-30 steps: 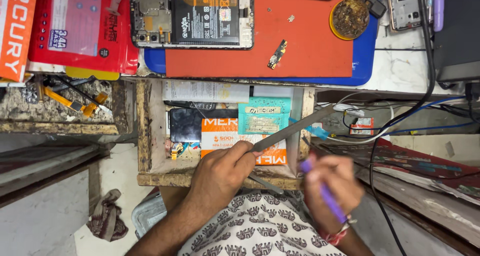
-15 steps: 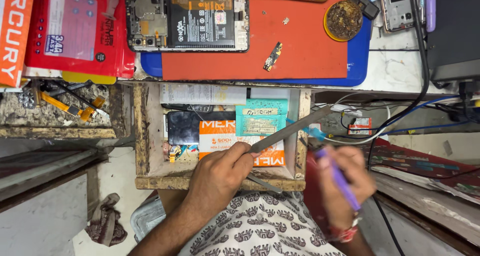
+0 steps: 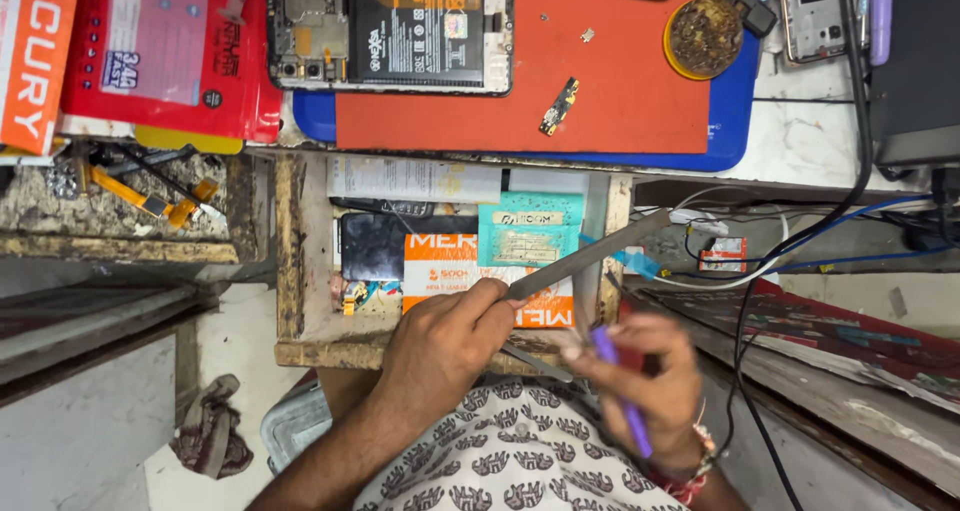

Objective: The person holds a small circuit board component and applies a soldering iron to a specific point while holding it in place with tweezers.

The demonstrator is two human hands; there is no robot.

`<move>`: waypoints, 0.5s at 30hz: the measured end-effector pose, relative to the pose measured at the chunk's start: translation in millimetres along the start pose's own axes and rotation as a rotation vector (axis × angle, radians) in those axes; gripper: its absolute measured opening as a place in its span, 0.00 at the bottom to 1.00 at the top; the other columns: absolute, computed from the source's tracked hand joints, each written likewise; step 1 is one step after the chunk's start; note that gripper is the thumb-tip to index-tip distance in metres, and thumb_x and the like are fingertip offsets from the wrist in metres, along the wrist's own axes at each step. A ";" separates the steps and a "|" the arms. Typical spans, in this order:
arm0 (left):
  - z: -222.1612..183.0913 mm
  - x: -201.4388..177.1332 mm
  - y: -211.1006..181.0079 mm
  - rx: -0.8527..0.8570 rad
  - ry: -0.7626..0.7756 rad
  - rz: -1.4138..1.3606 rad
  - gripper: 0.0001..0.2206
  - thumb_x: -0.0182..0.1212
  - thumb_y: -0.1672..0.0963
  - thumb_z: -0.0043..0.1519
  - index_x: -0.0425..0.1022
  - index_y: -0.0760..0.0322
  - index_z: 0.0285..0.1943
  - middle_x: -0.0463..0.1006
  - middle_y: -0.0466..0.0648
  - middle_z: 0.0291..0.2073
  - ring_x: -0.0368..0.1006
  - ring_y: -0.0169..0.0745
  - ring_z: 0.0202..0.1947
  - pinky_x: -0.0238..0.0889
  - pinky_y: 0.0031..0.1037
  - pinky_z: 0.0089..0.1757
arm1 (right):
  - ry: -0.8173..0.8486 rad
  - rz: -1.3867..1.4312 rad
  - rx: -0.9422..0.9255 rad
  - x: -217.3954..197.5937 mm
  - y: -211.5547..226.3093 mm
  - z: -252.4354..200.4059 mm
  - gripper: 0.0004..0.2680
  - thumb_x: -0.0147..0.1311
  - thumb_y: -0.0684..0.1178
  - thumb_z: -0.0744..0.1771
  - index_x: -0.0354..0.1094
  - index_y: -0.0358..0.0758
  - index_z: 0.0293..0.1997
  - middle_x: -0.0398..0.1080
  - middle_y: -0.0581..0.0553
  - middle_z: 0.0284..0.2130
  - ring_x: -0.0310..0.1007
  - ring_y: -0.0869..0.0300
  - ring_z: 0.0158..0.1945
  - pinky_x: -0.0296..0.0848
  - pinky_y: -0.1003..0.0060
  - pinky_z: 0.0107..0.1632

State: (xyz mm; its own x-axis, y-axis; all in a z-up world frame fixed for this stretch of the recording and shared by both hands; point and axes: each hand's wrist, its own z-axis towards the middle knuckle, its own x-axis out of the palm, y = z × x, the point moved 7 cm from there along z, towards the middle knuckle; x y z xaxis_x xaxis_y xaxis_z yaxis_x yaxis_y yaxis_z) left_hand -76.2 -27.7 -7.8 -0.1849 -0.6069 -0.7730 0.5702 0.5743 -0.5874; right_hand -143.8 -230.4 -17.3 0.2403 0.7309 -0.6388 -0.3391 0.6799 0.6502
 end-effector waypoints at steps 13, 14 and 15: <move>2.1 -1.5 -1.4 0.015 -0.001 -0.009 0.04 0.64 0.62 0.57 0.74 0.68 0.38 0.74 0.50 0.39 0.77 0.45 0.30 0.71 0.36 0.30 | -0.143 0.011 0.165 -4.4 -5.1 -6.4 0.09 0.60 0.43 0.67 0.75 0.24 0.44 0.77 0.41 0.34 0.79 0.54 0.38 0.77 0.67 0.44; 3.0 -2.9 -1.7 0.031 -0.010 -0.011 0.04 0.63 0.62 0.57 0.74 0.69 0.38 0.74 0.50 0.39 0.77 0.45 0.30 0.72 0.36 0.30 | -0.241 0.137 0.299 -8.7 -22.7 -8.6 0.09 0.56 0.44 0.69 0.74 0.23 0.44 0.76 0.40 0.35 0.79 0.56 0.37 0.77 0.67 0.44; 1.3 -3.2 -3.1 0.035 -0.019 -0.017 0.04 0.63 0.62 0.57 0.74 0.69 0.39 0.74 0.50 0.40 0.77 0.45 0.30 0.72 0.36 0.30 | -0.327 0.265 0.434 -11.6 -43.9 -10.9 0.10 0.53 0.45 0.72 0.74 0.23 0.44 0.75 0.40 0.37 0.79 0.57 0.36 0.77 0.67 0.43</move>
State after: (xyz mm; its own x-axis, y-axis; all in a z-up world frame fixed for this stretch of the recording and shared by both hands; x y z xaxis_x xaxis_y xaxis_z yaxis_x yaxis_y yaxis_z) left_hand -76.4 -28.3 -3.1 -0.1798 -0.6265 -0.7584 0.5948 0.5448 -0.5911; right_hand -141.6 -269.4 -43.0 0.4890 0.8126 -0.3172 -0.0403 0.3843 0.9223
